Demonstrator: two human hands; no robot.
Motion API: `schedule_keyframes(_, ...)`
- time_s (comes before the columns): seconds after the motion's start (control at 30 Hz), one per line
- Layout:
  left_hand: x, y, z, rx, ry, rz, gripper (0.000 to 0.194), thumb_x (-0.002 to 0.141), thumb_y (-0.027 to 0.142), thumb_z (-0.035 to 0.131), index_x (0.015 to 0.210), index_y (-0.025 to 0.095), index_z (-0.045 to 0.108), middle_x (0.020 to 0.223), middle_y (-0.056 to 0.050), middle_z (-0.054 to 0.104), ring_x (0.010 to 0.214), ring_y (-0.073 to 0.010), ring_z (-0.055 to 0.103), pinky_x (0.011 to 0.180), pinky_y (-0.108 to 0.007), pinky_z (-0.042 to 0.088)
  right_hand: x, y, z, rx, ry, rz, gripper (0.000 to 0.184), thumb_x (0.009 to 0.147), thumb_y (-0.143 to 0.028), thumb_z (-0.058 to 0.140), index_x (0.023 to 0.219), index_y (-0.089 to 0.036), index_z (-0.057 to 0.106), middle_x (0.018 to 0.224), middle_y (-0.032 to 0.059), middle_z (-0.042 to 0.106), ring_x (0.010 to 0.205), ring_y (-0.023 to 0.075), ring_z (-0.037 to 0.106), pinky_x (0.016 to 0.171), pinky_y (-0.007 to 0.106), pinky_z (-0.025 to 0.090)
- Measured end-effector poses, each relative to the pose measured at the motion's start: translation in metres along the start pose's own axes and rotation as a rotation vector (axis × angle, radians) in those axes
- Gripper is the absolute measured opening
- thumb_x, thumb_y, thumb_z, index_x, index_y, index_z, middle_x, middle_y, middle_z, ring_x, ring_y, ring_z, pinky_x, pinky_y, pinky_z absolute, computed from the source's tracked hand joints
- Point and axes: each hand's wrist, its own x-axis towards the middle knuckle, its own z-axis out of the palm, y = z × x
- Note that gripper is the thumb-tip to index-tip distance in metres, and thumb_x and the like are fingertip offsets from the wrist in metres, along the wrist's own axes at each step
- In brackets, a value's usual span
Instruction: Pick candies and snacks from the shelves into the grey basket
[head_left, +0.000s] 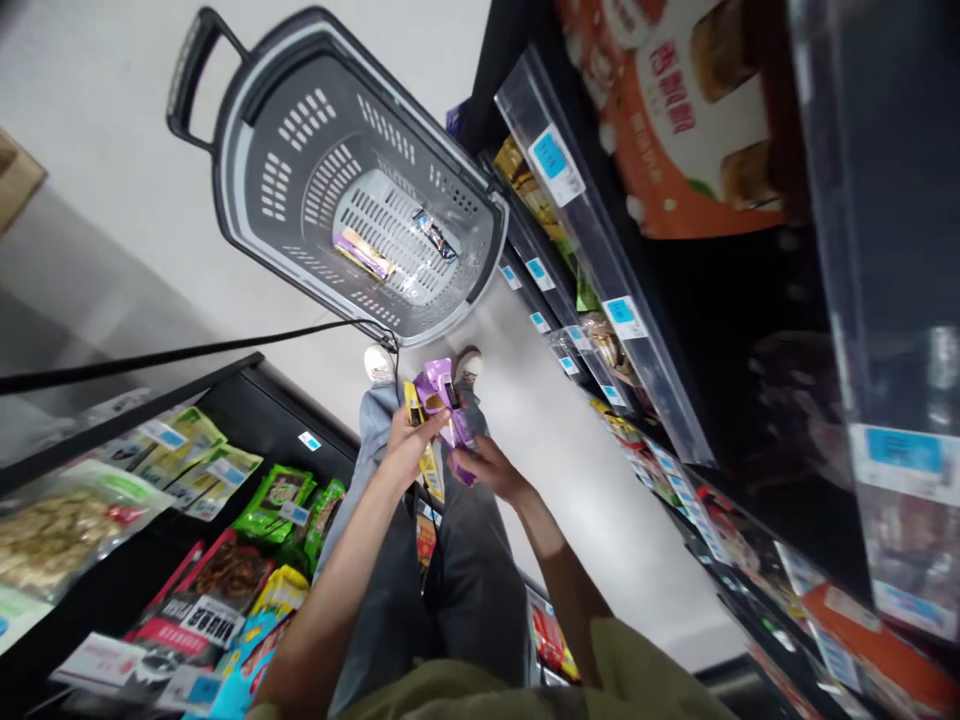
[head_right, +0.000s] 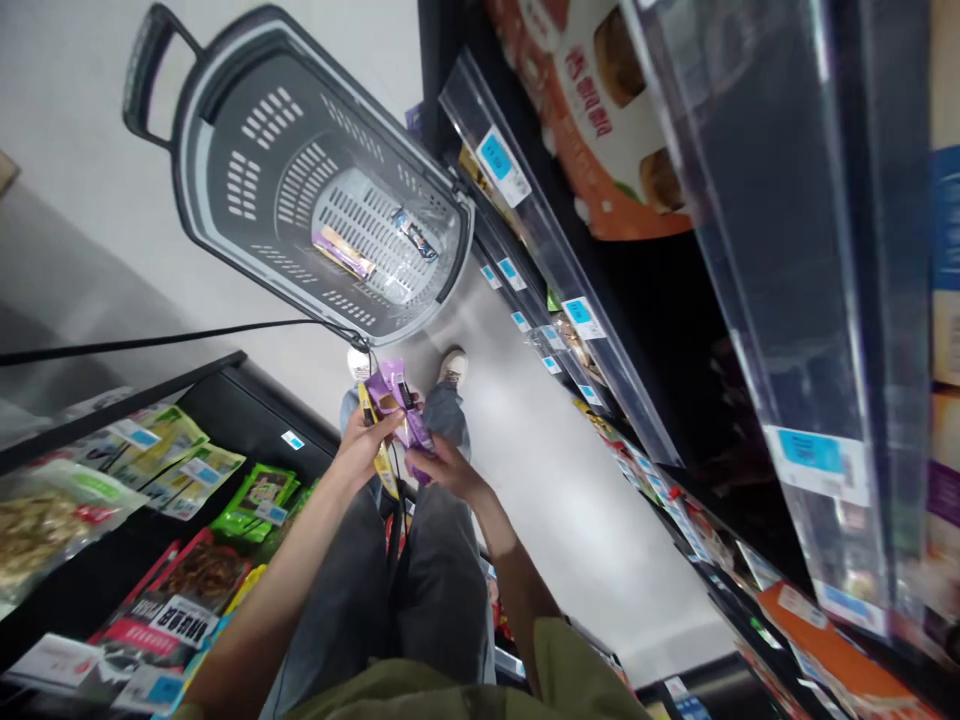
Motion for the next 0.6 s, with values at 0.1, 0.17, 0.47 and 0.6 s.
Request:
schedule_keyframes(0.1, -0.006, 0.003, 0.006, 0.011, 0.063, 0.073, 0.039, 0.063, 0.034, 0.087, 0.091, 0.018, 0.067, 0.084, -0.004, 0.072, 0.069, -0.0140, 0.062, 0.066, -0.026, 0.051, -0.011, -0.016, 0.015, -0.086, 0.147, -0.106, 0.037, 0.085, -0.048, 0.069, 0.103, -0.020, 0.053, 0.068, -0.0034, 0.060, 0.047, 0.0086, 0.049, 0.041, 0.020, 0.038)
schedule_keyframes(0.17, -0.012, 0.010, 0.010, 0.029, 0.105, 0.111, 0.037, 0.064, 0.036, 0.086, 0.090, 0.019, 0.067, 0.082, -0.002, 0.071, 0.067, -0.0136, 0.061, 0.063, -0.025, 0.050, -0.020, -0.032, 0.026, -0.122, 0.215, -0.126, 0.038, 0.085, -0.045, 0.068, 0.110, -0.020, 0.053, 0.069, -0.0036, 0.061, 0.045, 0.0094, 0.051, 0.039, 0.021, 0.040)
schedule_keyframes(0.47, -0.041, 0.076, 0.013, 0.050, -0.040, 0.202, 0.057, 0.068, 0.048, 0.083, 0.107, 0.013, 0.063, 0.091, -0.008, 0.073, 0.076, -0.0215, 0.071, 0.066, -0.032, 0.059, -0.043, -0.109, 0.045, -0.306, 0.472, -0.356, 0.040, 0.087, -0.041, 0.067, 0.117, -0.014, 0.069, 0.053, -0.0027, 0.056, 0.042, 0.0089, 0.044, 0.037, 0.021, 0.034)
schedule_keyframes(0.6, -0.064, 0.094, -0.011, 0.085, -0.080, 0.151, 0.070, 0.069, 0.051, 0.081, 0.122, 0.015, 0.054, 0.105, -0.013, 0.073, 0.077, -0.0248, 0.074, 0.067, -0.037, 0.062, -0.070, -0.170, 0.047, -0.515, 0.763, -0.670, 0.037, 0.088, -0.039, 0.066, 0.116, -0.015, 0.071, 0.061, 0.0000, 0.062, 0.047, 0.0105, 0.049, 0.044, 0.023, 0.043)
